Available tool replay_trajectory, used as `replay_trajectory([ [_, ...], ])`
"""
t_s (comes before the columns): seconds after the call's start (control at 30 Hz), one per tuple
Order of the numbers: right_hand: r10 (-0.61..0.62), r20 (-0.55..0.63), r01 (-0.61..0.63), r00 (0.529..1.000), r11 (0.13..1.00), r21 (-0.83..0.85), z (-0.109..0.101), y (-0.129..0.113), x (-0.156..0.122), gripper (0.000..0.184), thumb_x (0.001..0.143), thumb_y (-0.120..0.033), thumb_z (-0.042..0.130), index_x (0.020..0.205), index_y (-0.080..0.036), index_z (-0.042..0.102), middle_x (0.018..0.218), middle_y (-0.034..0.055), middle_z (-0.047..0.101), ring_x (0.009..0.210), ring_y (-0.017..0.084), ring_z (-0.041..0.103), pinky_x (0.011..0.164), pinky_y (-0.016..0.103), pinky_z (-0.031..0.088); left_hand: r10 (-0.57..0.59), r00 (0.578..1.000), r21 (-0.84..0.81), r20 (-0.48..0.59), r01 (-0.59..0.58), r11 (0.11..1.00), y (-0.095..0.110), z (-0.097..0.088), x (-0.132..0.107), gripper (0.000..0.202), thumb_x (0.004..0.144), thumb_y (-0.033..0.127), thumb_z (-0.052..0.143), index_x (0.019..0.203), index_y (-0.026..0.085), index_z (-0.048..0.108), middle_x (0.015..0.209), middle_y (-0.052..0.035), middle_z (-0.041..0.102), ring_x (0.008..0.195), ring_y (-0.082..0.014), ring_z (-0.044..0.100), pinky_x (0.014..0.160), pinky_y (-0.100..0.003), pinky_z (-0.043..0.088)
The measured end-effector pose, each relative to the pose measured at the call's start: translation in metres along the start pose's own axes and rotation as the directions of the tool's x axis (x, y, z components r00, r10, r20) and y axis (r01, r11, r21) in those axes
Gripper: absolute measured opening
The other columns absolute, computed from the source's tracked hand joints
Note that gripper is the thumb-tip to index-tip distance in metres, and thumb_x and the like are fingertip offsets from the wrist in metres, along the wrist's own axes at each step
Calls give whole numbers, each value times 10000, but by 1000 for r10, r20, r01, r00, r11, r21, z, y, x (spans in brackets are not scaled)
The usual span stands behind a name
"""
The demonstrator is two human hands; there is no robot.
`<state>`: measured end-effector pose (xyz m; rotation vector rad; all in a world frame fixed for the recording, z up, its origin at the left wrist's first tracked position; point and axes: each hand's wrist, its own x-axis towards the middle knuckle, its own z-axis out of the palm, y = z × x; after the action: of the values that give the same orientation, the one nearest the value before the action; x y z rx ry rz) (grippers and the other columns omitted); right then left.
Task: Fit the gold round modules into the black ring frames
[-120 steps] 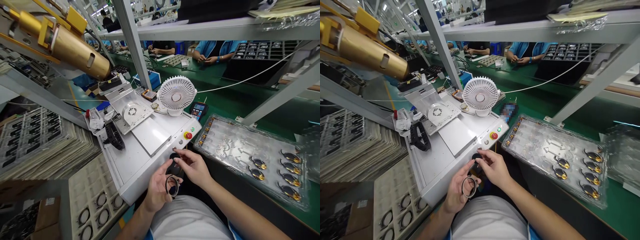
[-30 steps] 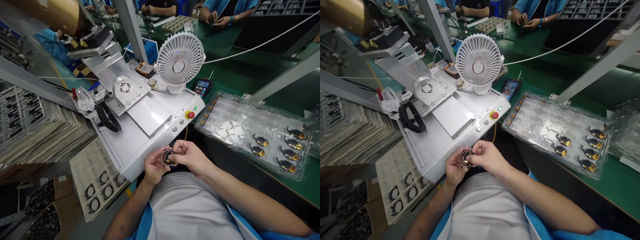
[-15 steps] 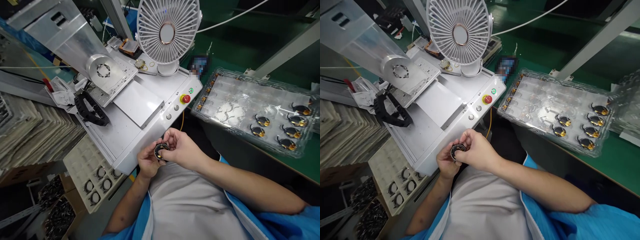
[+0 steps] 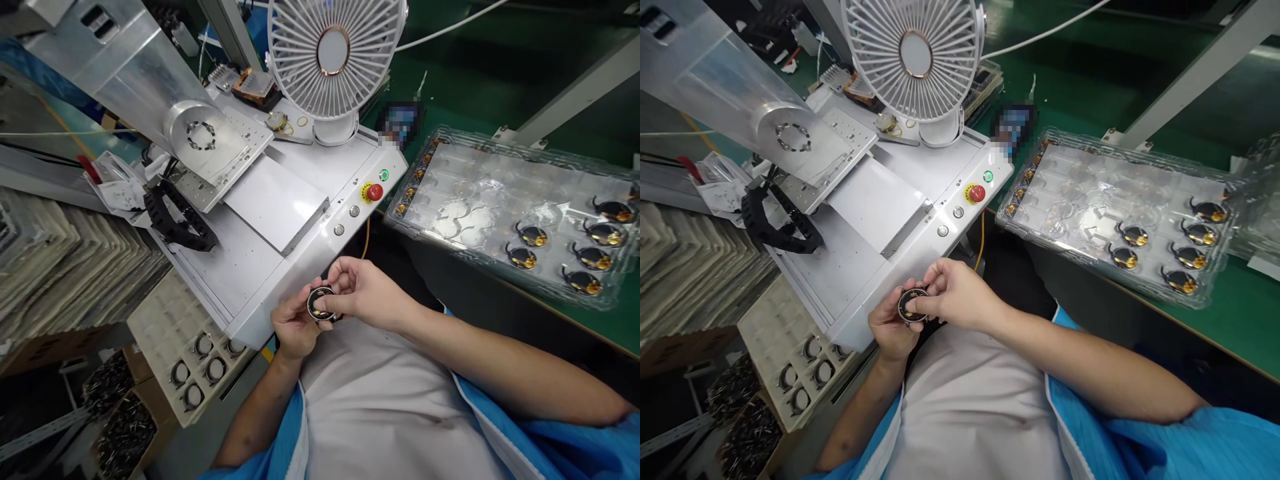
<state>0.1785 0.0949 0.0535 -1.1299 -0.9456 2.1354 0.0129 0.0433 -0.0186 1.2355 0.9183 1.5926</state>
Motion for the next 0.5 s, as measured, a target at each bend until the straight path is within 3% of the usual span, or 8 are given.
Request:
replay_trajectory([
  [0.07, 44, 44, -41, 998, 997, -63, -6, 4, -1, 490, 625, -428, 944, 766, -175, 549, 592, 1, 672, 497, 112, 603, 441, 185, 465, 11, 999, 62, 34, -13, 998, 2, 1, -3, 581, 724, 313, 934, 1266, 370, 733, 1229, -58, 781, 1061, -274, 785, 926, -375, 668],
  [0.17, 17, 68, -16, 998, 1000, -10, -11, 15, -4, 568, 635, -541, 937, 690, -188, 495, 578, 23, 679, 449, 103, 575, 413, 194, 480, 23, 998, 135, 63, -32, 990, 7, 6, -8, 572, 751, 296, 915, 1288, 347, 724, 1240, -84, 774, 1064, -284, 784, 943, -394, 663],
  [0.37, -49, 102, 40, 994, 995, 87, 1, 19, 1, 617, 601, -552, 960, 686, -198, 463, 570, 7, 676, 427, 119, 599, 396, 208, 516, 59, 998, 226, -5, -57, 972, 20, 10, -13, 589, 773, 227, 897, 1320, 332, 704, 1255, -93, 769, 1103, -287, 772, 961, -393, 655],
  [0.5, -63, 71, 69, 996, 994, -87, -2, -5, 22, 596, 538, -520, 990, 760, -177, 557, 582, 3, 680, 469, 131, 627, 416, 204, 530, -14, 992, 111, -124, 27, 993, 28, 6, 1, 464, 856, 214, 825, 1302, 291, 725, 1258, -110, 775, 1159, -285, 750, 1000, -382, 633],
])
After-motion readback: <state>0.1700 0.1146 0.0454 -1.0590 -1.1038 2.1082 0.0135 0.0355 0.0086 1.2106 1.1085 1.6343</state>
